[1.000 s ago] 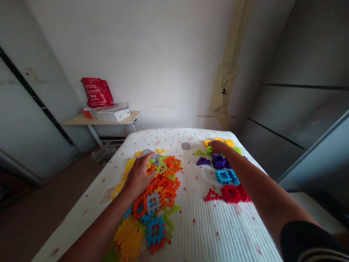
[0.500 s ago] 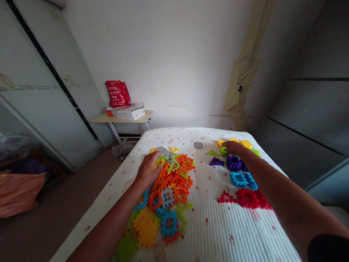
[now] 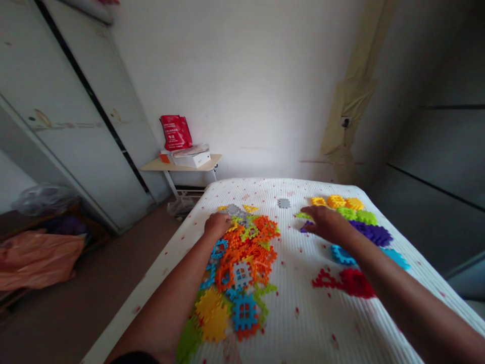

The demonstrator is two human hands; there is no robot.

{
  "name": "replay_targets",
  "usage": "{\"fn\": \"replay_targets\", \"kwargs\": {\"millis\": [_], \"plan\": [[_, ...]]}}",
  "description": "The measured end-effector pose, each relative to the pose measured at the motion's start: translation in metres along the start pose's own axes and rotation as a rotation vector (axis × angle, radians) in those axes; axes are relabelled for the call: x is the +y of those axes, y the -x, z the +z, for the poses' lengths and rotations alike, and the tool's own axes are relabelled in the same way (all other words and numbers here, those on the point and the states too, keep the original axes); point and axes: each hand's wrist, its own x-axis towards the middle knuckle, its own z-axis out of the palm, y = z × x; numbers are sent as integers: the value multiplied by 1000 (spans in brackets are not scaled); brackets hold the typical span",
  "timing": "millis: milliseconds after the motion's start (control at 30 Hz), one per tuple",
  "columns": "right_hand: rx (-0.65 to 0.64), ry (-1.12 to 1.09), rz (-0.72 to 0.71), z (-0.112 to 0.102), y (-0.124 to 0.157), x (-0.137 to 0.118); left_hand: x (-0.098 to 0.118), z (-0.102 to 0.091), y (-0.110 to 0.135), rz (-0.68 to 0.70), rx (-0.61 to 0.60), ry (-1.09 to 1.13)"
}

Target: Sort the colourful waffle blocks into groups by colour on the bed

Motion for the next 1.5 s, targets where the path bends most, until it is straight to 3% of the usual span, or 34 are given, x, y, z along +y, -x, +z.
{"fn": "replay_targets", "kwargs": {"millis": [100,167,333,500,833,1033,1167,1400,1500], "plan": [[-24,-76,-177,8,40,-51,7,2,-1,-7,-21,-49],[-108,-111,-271,15,62,-78,10,3,-2,-7,-30,-67],[-221,-137,-333,33,90,-109,13,5,-6,24,-12,-83],[-190,-111,-316,47,93,-111,15,7,-9,60,32,-90],[-183,-127,-311,54,92,-113,20,2,0,113,92,3],[-175,-139,-305,59,93,-114,16,-1,10,162,119,204],[-193,-201,-320,49,90,-109,16,-5,23,135,181,402],[91,-357,-233,23,44,-100,42,-4,63,30,104,769],[127,-357,-224,21,21,-110,57,-5,78,-45,17,991]]}}
